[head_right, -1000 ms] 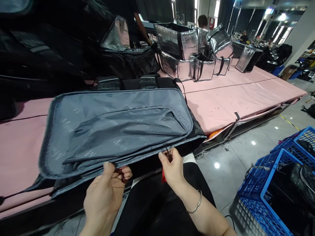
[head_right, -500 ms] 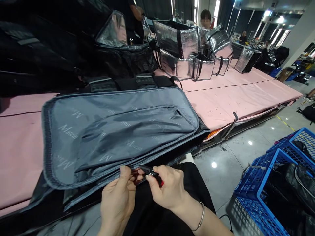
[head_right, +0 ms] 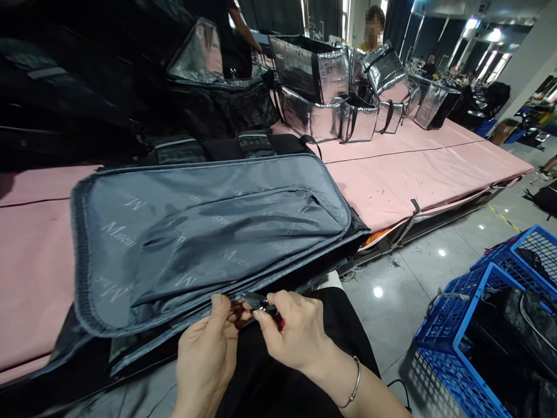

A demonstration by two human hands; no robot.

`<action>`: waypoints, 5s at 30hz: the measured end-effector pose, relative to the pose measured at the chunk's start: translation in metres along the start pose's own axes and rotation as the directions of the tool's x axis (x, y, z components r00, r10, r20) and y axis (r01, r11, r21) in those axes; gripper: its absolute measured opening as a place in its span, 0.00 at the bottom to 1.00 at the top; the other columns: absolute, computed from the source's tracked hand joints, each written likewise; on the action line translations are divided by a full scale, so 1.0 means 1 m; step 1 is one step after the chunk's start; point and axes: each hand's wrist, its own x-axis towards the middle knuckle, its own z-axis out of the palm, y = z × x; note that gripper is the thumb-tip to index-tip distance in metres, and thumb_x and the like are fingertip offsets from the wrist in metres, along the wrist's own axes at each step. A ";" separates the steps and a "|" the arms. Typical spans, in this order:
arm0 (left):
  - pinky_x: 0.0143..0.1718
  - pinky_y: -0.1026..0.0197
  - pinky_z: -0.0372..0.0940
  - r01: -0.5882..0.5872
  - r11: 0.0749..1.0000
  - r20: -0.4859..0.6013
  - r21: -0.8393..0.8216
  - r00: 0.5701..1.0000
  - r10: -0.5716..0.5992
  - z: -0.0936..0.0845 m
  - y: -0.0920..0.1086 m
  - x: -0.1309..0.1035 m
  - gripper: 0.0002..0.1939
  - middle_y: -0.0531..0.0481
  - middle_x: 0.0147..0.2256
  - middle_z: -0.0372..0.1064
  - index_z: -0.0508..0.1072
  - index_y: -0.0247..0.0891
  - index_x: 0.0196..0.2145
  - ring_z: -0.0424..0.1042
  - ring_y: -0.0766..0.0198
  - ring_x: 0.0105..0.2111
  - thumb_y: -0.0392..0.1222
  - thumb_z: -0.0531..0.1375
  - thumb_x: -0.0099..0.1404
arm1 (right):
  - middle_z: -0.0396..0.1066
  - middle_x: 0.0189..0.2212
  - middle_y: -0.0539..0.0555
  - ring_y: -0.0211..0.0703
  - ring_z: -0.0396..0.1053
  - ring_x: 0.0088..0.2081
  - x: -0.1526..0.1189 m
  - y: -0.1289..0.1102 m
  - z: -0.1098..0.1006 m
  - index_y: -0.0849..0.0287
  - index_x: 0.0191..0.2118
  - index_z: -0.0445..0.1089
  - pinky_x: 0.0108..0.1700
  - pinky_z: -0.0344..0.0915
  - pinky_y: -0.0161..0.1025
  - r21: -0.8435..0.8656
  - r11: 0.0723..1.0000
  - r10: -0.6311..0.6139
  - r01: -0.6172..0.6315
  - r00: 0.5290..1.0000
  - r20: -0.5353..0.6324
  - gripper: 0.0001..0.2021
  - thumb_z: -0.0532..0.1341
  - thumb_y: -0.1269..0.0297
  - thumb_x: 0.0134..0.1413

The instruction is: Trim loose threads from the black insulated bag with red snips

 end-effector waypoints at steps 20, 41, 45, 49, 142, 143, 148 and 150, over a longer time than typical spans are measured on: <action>0.24 0.62 0.66 -0.041 0.998 0.006 0.040 0.999 0.040 -0.005 0.001 0.005 0.31 0.47 0.19 0.69 0.73 0.32 0.17 0.69 0.62 0.23 0.65 0.72 0.28 | 0.73 0.26 0.52 0.39 0.69 0.25 0.000 0.000 0.000 0.57 0.35 0.69 0.27 0.62 0.35 0.162 0.985 0.064 -0.057 0.997 -0.036 0.06 0.59 0.62 0.58; 0.24 0.65 0.65 -0.056 0.998 -0.052 -0.007 0.997 0.055 -0.013 0.005 0.010 0.31 0.52 0.19 0.68 0.69 0.35 0.18 0.67 0.66 0.23 0.61 0.75 0.25 | 0.45 0.15 0.41 0.30 0.41 0.18 0.023 0.034 0.023 0.56 0.18 0.51 0.20 0.41 0.34 0.783 0.486 0.561 -0.387 0.825 0.059 0.24 0.66 0.50 0.45; 0.21 0.64 0.65 -0.059 0.997 -0.017 -0.046 0.998 0.058 -0.003 0.005 0.004 0.30 0.51 0.23 0.70 0.72 0.34 0.22 0.68 0.64 0.24 0.60 0.74 0.28 | 0.43 0.15 0.42 0.30 0.40 0.19 0.015 0.026 0.018 0.57 0.16 0.49 0.22 0.39 0.34 0.734 0.552 0.450 -0.395 0.882 0.136 0.26 0.65 0.53 0.50; 0.18 0.66 0.62 -0.080 0.993 -0.079 -0.085 0.994 0.073 0.002 0.007 0.001 0.29 0.54 0.20 0.67 0.71 0.34 0.20 0.65 0.67 0.21 0.58 0.75 0.27 | 0.44 0.14 0.42 0.30 0.40 0.19 0.011 0.021 0.019 0.56 0.15 0.49 0.22 0.39 0.35 0.725 0.546 0.461 -0.419 0.873 0.158 0.26 0.64 0.52 0.50; 0.20 0.71 0.59 0.110 0.991 0.018 -0.082 0.994 -0.109 -0.005 -0.003 -0.009 0.25 0.52 0.18 0.64 0.72 0.32 0.17 0.60 0.71 0.22 0.50 0.77 0.26 | 0.71 0.36 0.55 0.44 0.68 0.38 0.025 0.026 -0.047 0.57 0.42 0.71 0.41 0.66 0.41 -0.162 0.959 -0.227 0.234 0.972 0.065 0.06 0.59 0.66 0.61; 0.20 0.71 0.59 0.111 0.990 0.018 -0.081 0.994 -0.110 -0.004 -0.003 -0.009 0.26 0.52 0.18 0.63 0.72 0.32 0.17 0.59 0.71 0.22 0.51 0.77 0.25 | 0.71 0.36 0.55 0.44 0.68 0.39 0.026 0.026 -0.048 0.57 0.42 0.72 0.41 0.65 0.40 -0.161 0.959 -0.225 0.235 0.971 0.079 0.06 0.60 0.66 0.60; 0.20 0.69 0.59 0.109 0.992 0.065 -0.059 0.992 -0.105 -0.003 -0.001 -0.010 0.27 0.52 0.18 0.63 0.71 0.33 0.16 0.58 0.71 0.21 0.53 0.77 0.25 | 0.69 0.37 0.54 0.42 0.67 0.39 0.030 0.029 -0.048 0.57 0.40 0.73 0.41 0.62 0.39 -0.193 0.955 -0.208 0.225 0.972 0.105 0.05 0.62 0.65 0.59; 0.21 0.68 0.59 0.114 0.993 0.092 -0.041 0.990 -0.110 -0.004 0.000 -0.010 0.26 0.52 0.18 0.62 0.70 0.33 0.15 0.58 0.71 0.21 0.53 0.77 0.27 | 0.67 0.37 0.53 0.42 0.67 0.39 0.032 0.029 -0.047 0.56 0.40 0.73 0.40 0.60 0.39 -0.215 0.952 -0.195 0.218 0.973 0.120 0.05 0.62 0.64 0.59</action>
